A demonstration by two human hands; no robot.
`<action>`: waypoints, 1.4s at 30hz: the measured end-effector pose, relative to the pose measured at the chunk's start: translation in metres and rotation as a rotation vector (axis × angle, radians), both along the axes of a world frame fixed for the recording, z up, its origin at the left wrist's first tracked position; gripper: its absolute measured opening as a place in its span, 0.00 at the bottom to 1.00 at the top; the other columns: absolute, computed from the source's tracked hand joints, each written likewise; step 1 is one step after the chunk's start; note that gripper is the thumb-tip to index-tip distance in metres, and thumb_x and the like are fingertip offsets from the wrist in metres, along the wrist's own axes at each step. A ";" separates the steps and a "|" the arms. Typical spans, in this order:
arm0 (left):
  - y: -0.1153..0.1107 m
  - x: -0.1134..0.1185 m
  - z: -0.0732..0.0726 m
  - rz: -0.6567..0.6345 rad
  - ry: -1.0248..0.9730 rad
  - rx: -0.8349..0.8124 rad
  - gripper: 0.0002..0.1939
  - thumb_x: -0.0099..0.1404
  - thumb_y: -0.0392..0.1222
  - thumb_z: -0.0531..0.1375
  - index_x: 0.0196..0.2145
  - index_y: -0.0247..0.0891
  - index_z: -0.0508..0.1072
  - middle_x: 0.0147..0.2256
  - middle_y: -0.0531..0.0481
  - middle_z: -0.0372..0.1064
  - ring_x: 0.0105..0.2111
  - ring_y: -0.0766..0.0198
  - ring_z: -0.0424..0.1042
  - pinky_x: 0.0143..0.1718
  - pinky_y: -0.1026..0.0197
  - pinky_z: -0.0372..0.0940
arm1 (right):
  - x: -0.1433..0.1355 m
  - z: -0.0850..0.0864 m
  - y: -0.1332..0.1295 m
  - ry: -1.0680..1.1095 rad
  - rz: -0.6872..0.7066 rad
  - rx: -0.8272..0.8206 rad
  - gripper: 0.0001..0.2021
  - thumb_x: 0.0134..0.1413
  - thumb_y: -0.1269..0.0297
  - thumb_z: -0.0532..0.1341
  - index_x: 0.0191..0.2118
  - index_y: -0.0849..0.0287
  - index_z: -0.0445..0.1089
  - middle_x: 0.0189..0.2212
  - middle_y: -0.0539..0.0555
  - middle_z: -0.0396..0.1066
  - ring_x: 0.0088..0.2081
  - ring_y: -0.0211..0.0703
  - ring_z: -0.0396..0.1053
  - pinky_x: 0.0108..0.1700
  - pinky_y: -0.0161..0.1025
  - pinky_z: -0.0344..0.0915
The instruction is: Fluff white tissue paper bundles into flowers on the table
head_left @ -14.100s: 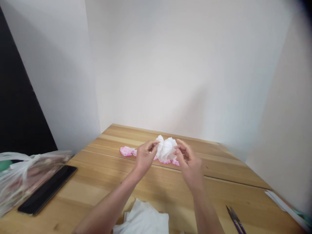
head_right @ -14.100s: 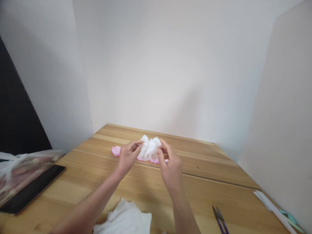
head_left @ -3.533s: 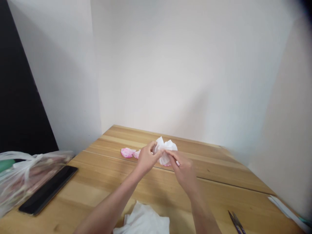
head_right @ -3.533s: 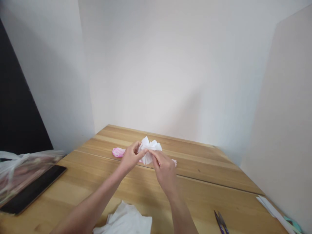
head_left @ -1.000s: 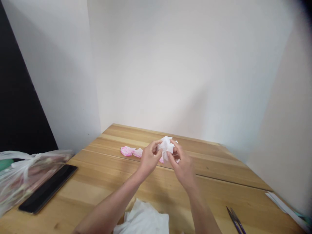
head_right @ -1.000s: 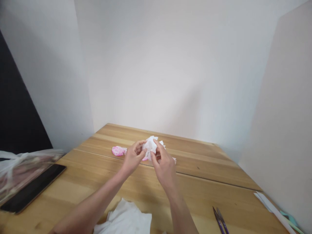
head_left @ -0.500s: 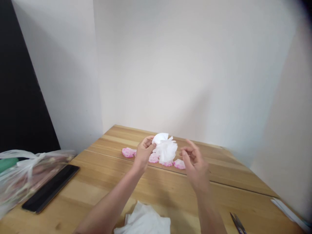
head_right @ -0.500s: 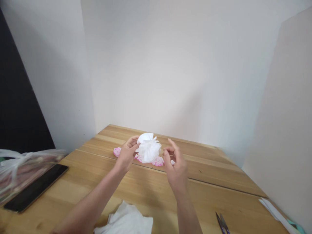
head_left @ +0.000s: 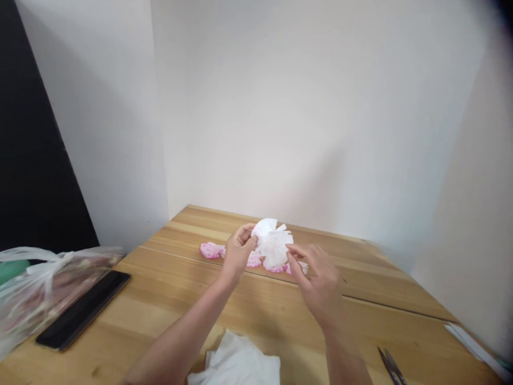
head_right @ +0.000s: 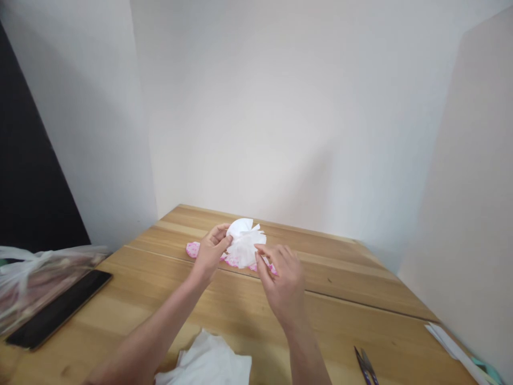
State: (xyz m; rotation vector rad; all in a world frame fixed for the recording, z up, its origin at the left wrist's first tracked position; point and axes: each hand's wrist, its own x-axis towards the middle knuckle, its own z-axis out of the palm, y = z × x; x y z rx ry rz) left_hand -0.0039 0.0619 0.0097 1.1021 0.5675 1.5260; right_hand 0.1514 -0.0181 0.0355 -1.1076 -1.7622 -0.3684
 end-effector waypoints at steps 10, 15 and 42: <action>-0.003 0.006 -0.005 0.080 0.088 0.132 0.13 0.58 0.39 0.59 0.41 0.34 0.70 0.39 0.45 0.75 0.38 0.65 0.73 0.39 0.66 0.65 | 0.009 -0.016 0.025 0.135 -0.166 -0.025 0.10 0.57 0.59 0.56 0.39 0.56 0.71 0.41 0.55 0.71 0.45 0.47 0.66 0.47 0.45 0.58; -0.013 0.009 -0.004 0.018 0.146 0.171 0.14 0.58 0.41 0.60 0.42 0.34 0.70 0.40 0.43 0.74 0.37 0.64 0.73 0.38 0.66 0.66 | 0.010 -0.023 0.035 0.274 -0.064 -0.129 0.09 0.53 0.58 0.59 0.37 0.56 0.71 0.44 0.57 0.70 0.48 0.50 0.65 0.49 0.47 0.61; -0.003 0.004 -0.012 -0.254 0.538 0.335 0.09 0.57 0.36 0.56 0.30 0.36 0.77 0.25 0.50 0.73 0.33 0.58 0.71 0.37 0.61 0.65 | 0.011 -0.012 0.021 0.378 0.156 -0.388 0.08 0.54 0.61 0.57 0.34 0.56 0.71 0.47 0.56 0.69 0.49 0.48 0.66 0.49 0.44 0.61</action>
